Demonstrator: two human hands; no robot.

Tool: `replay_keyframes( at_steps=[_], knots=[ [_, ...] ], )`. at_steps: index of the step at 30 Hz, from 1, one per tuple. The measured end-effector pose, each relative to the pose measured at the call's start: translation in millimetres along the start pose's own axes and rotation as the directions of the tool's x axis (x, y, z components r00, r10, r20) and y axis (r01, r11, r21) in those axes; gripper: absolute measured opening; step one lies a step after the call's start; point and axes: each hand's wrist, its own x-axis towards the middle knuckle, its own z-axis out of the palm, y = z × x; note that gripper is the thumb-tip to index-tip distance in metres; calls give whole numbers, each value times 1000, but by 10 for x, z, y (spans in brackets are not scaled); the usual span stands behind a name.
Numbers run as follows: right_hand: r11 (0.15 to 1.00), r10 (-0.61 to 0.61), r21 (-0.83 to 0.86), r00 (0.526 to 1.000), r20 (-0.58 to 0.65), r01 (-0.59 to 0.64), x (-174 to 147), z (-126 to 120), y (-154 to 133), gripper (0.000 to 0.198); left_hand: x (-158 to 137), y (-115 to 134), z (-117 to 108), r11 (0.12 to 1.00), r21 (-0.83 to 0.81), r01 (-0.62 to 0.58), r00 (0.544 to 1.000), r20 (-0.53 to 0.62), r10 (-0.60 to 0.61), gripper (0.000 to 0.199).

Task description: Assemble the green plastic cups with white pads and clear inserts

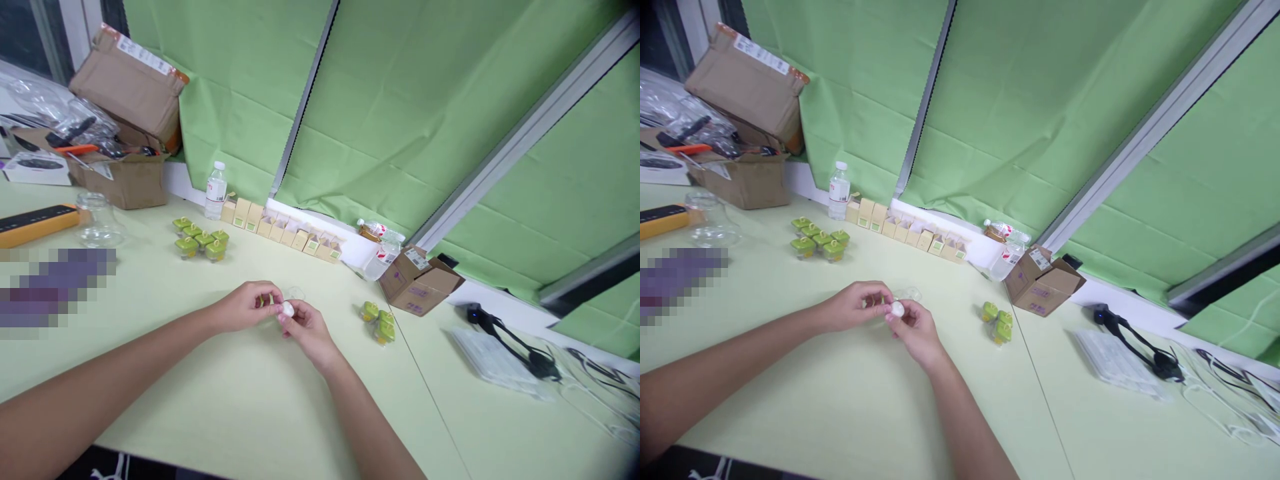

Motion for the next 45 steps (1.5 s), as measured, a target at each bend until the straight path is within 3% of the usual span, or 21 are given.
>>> replay_keyframes(
  at_steps=[8,17,21,27,35,45],
  knots=[
    [1000,13,-5,1000,8,-13,-4,18,6,37,33,-126,-25,992,-102,80,996,52,-75,29],
    [1000,-3,-17,1000,15,4,-7,5,3,35,27,-98,-54,991,-99,89,994,69,-82,27],
    [1000,-4,-19,1000,7,4,-5,7,14,35,15,-69,-80,999,25,38,997,63,-40,21],
    [990,-16,-140,999,-35,11,-8,36,62,31,-12,-67,-80,924,339,-179,983,86,159,12],
    [943,-94,-323,995,-24,81,-36,-28,30,29,-22,-57,-35,870,484,-94,994,-5,110,6],
    [945,-85,-317,996,0,81,-22,-86,28,29,-18,-59,-101,827,551,-112,989,-21,148,6]
  ],
)
